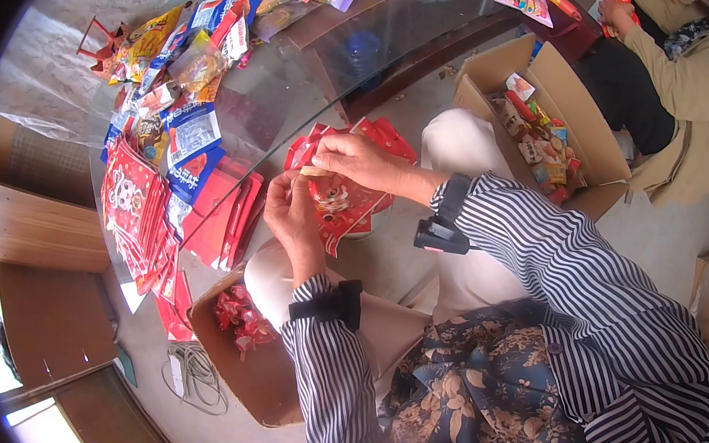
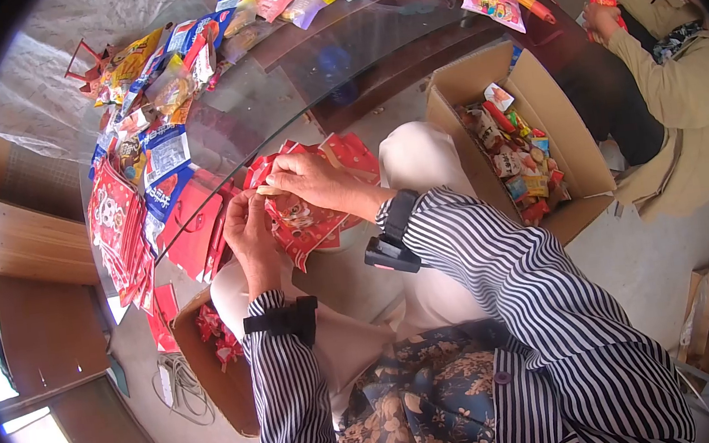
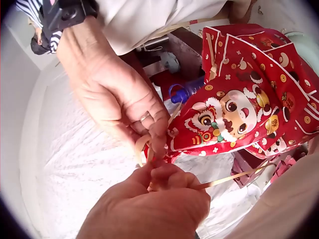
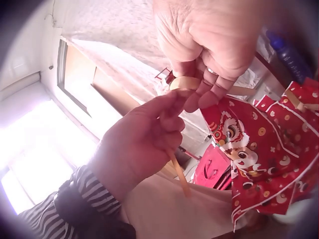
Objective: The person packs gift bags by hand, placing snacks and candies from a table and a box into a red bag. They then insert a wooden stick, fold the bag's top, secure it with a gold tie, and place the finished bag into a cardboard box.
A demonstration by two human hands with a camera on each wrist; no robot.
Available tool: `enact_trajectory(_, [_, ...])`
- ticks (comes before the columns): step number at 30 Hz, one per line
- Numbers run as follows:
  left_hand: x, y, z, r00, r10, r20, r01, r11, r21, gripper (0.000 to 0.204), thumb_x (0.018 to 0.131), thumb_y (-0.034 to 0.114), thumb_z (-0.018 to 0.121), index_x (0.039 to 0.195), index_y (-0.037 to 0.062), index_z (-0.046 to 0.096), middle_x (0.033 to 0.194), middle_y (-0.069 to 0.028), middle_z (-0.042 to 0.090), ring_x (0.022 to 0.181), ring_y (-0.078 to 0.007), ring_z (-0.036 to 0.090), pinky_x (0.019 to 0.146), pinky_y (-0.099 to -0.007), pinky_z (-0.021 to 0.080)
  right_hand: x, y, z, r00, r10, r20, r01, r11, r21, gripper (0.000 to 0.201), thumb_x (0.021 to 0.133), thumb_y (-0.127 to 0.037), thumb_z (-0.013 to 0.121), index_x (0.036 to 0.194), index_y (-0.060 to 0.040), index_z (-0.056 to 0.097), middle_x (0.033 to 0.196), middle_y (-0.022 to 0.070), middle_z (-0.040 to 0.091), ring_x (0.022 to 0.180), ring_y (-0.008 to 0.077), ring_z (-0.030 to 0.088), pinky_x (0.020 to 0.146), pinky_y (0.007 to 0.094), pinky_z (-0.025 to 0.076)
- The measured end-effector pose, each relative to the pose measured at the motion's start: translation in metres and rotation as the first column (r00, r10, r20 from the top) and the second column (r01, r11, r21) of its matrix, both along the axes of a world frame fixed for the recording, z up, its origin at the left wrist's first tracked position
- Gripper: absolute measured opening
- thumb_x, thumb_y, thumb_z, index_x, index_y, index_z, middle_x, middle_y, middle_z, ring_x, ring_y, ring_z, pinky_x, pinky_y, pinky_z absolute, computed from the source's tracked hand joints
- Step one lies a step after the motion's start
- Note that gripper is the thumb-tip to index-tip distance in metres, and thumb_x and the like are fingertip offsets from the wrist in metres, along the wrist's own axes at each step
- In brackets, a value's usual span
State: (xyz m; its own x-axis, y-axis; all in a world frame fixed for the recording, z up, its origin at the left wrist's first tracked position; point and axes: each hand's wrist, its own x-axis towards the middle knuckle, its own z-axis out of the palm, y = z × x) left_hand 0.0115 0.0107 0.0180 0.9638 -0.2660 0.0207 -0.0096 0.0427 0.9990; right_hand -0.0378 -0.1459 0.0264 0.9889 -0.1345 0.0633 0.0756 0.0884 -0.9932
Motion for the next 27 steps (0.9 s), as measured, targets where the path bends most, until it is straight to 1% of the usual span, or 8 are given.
enact_trajectory(2, [0.000, 0.000, -0.002, 1.000, 0.002, -0.030, -0.003, 0.999, -0.034, 0.008, 0.091, 0.008, 0.066, 0.094, 0.0017, 0.064, 0.079, 0.0032, 0.061, 0.063, -0.0026, 0.048, 0.056, -0.0181, 0.038, -0.001, 0.001, -0.002, 0.998, 0.047, -0.043, -0.041, 0.990, 0.134, 0.012, 0.094, -0.012, 0.062, 0.092, -0.0011, 0.058, 0.085, 0.0036, 0.064, 0.079, 0.0089, 0.059, 0.071, 0.0268, 0.049])
enact_trajectory(4, [-0.004, -0.002, 0.005, 0.996, 0.002, -0.088, -0.009, 0.997, -0.077, 0.005, 0.092, 0.007, 0.064, 0.096, 0.0043, 0.062, 0.074, 0.0064, 0.056, 0.055, 0.0018, 0.039, 0.047, -0.0148, 0.026, 0.002, 0.001, -0.011, 0.999, 0.040, -0.035, -0.039, 0.999, 0.036, 0.010, 0.094, -0.010, 0.061, 0.092, -0.0015, 0.058, 0.086, 0.0037, 0.064, 0.083, 0.0092, 0.060, 0.073, 0.0265, 0.049])
enact_trajectory(8, [-0.002, 0.000, 0.002, 0.998, -0.001, -0.067, -0.003, 0.998, -0.059, 0.006, 0.092, 0.008, 0.065, 0.095, 0.0038, 0.064, 0.076, 0.0049, 0.059, 0.059, 0.0009, 0.042, 0.050, -0.0152, 0.030, -0.001, 0.001, -0.003, 0.999, 0.022, -0.040, -0.030, 0.978, -0.208, 0.004, 0.093, -0.004, 0.060, 0.092, -0.0013, 0.057, 0.087, 0.0035, 0.063, 0.088, 0.0100, 0.062, 0.077, 0.0261, 0.051])
enact_trajectory(11, [-0.002, 0.001, 0.003, 0.999, -0.005, -0.042, 0.005, 1.000, -0.015, 0.010, 0.090, 0.011, 0.068, 0.093, 0.0023, 0.067, 0.080, 0.0028, 0.061, 0.066, -0.0018, 0.048, 0.057, -0.0165, 0.038, 0.001, 0.003, -0.008, 1.000, -0.006, -0.006, 0.005, 0.979, -0.204, 0.004, 0.091, -0.001, 0.060, 0.093, -0.0010, 0.056, 0.087, 0.0026, 0.063, 0.089, 0.0102, 0.062, 0.076, 0.0256, 0.051])
enact_trajectory(14, [-0.003, 0.000, 0.001, 1.000, -0.002, -0.024, 0.002, 1.000, -0.003, 0.011, 0.090, 0.011, 0.068, 0.093, 0.0014, 0.067, 0.080, 0.0021, 0.061, 0.068, -0.0024, 0.050, 0.058, -0.0173, 0.039, 0.000, 0.006, -0.003, 0.999, -0.016, -0.028, 0.016, 1.000, 0.002, 0.007, 0.090, 0.001, 0.060, 0.095, -0.0009, 0.055, 0.087, 0.0023, 0.062, 0.088, 0.0095, 0.061, 0.076, 0.0252, 0.050])
enact_trajectory(19, [-0.007, -0.003, 0.007, 0.999, 0.013, -0.036, -0.014, 1.000, -0.016, 0.014, 0.091, 0.011, 0.066, 0.097, -0.0010, 0.064, 0.080, 0.0007, 0.062, 0.070, -0.0033, 0.051, 0.060, -0.0179, 0.041, 0.003, 0.008, -0.009, 0.996, -0.084, -0.019, 0.084, 0.996, -0.016, 0.007, 0.091, 0.003, 0.056, 0.097, -0.0001, 0.054, 0.087, 0.0044, 0.063, 0.080, 0.0102, 0.063, 0.070, 0.0255, 0.051])
enact_trajectory(22, [-0.007, 0.001, 0.006, 1.000, 0.026, -0.006, -0.025, 0.991, 0.135, 0.014, 0.092, 0.010, 0.064, 0.099, -0.0017, 0.063, 0.079, -0.0001, 0.062, 0.068, -0.0037, 0.052, 0.058, -0.0181, 0.041, 0.003, 0.006, -0.009, 0.993, -0.114, -0.022, 0.114, 0.993, -0.024, 0.008, 0.091, 0.003, 0.055, 0.098, 0.0008, 0.054, 0.086, 0.0051, 0.063, 0.074, 0.0104, 0.062, 0.066, 0.0259, 0.051])
enact_trajectory(27, [-0.010, 0.012, 0.006, 0.992, -0.054, -0.117, 0.066, 0.993, 0.101, 0.012, 0.091, 0.009, 0.065, 0.095, -0.0014, 0.064, 0.078, -0.0003, 0.063, 0.065, -0.0041, 0.053, 0.056, -0.0185, 0.042, 0.003, 0.005, -0.011, 0.990, -0.142, 0.007, 0.143, 0.989, -0.042, 0.009, 0.091, 0.001, 0.056, 0.100, 0.0016, 0.055, 0.084, 0.0052, 0.063, 0.070, 0.0098, 0.061, 0.062, 0.0257, 0.050])
